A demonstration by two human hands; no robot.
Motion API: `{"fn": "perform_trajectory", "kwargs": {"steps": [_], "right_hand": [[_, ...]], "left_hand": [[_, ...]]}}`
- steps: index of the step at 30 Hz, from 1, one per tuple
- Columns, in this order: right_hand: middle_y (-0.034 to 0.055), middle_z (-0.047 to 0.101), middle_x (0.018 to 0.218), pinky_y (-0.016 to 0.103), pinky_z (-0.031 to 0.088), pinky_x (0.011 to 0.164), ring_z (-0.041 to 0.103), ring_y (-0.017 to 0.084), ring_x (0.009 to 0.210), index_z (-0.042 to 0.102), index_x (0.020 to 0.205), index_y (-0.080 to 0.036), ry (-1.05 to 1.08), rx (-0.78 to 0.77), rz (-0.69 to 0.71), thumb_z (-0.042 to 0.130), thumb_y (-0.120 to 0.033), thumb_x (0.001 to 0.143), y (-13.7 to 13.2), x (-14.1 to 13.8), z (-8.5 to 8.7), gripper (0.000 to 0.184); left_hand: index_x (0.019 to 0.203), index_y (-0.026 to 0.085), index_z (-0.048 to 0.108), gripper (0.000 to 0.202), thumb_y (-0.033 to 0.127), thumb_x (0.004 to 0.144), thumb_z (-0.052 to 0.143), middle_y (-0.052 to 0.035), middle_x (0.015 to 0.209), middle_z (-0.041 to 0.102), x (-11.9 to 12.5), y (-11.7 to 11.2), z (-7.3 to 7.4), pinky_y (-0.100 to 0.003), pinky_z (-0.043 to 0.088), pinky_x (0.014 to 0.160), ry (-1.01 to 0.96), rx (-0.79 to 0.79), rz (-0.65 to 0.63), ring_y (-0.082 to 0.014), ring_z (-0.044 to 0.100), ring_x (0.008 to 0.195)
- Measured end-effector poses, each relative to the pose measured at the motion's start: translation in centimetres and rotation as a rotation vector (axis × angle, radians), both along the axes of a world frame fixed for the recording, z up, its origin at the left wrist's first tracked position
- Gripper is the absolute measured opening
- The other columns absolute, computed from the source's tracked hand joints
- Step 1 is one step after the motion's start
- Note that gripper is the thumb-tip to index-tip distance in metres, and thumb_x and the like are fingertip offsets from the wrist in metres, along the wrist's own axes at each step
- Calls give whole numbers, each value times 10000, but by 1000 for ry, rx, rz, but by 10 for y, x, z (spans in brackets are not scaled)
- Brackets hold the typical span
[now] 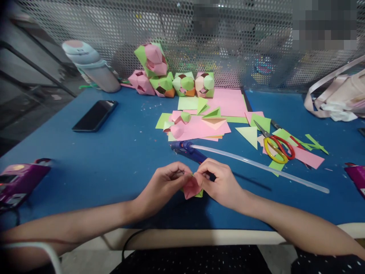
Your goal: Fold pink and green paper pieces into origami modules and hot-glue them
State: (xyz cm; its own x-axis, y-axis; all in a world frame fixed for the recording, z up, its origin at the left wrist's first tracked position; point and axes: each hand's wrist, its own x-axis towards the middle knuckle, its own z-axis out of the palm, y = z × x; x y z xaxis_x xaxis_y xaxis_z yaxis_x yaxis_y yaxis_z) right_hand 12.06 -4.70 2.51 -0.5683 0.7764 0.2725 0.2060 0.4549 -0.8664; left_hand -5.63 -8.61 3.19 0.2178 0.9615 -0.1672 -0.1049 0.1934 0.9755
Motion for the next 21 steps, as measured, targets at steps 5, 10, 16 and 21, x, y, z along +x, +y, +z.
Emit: {"fn": "perform_trajectory", "kwargs": {"steps": [5, 10, 16, 21], "right_hand": [[0, 579, 732, 237, 427, 611, 525, 103, 658, 598, 782, -170, -62, -68, -33, 576, -186, 863, -1, -2, 1, 86], [5, 569, 720, 245, 408, 599, 517, 104, 656, 578, 744, -162, -72, 56, -12, 540, -135, 872, -3, 0, -4, 137], [20, 582, 711, 261, 420, 603, 530, 117, 656, 595, 768, -158, -80, 180, 16, 521, -178, 900, -2, 2, -8, 153], [34, 626, 777, 264, 464, 673, 580, 126, 726, 625, 800, -171, -56, 59, 72, 444, -219, 947, 0, 6, 0, 238]], "left_hand": [[773, 141, 560, 89, 171, 856, 551, 1, 638, 674, 0, 0, 0, -206, 515, 583, -2, 40, -3, -101, 646, 578], [801, 135, 578, 72, 195, 839, 590, 0, 669, 665, -1, 1, -4, -205, 511, 592, 23, 27, 0, -101, 642, 601], [845, 135, 645, 127, 230, 865, 563, -19, 710, 686, -3, 1, -8, -224, 521, 641, 40, 62, -97, -115, 651, 646], [767, 134, 646, 132, 219, 843, 580, -29, 711, 674, -4, 2, -3, -228, 510, 632, 122, 100, -28, -122, 634, 658]]}}
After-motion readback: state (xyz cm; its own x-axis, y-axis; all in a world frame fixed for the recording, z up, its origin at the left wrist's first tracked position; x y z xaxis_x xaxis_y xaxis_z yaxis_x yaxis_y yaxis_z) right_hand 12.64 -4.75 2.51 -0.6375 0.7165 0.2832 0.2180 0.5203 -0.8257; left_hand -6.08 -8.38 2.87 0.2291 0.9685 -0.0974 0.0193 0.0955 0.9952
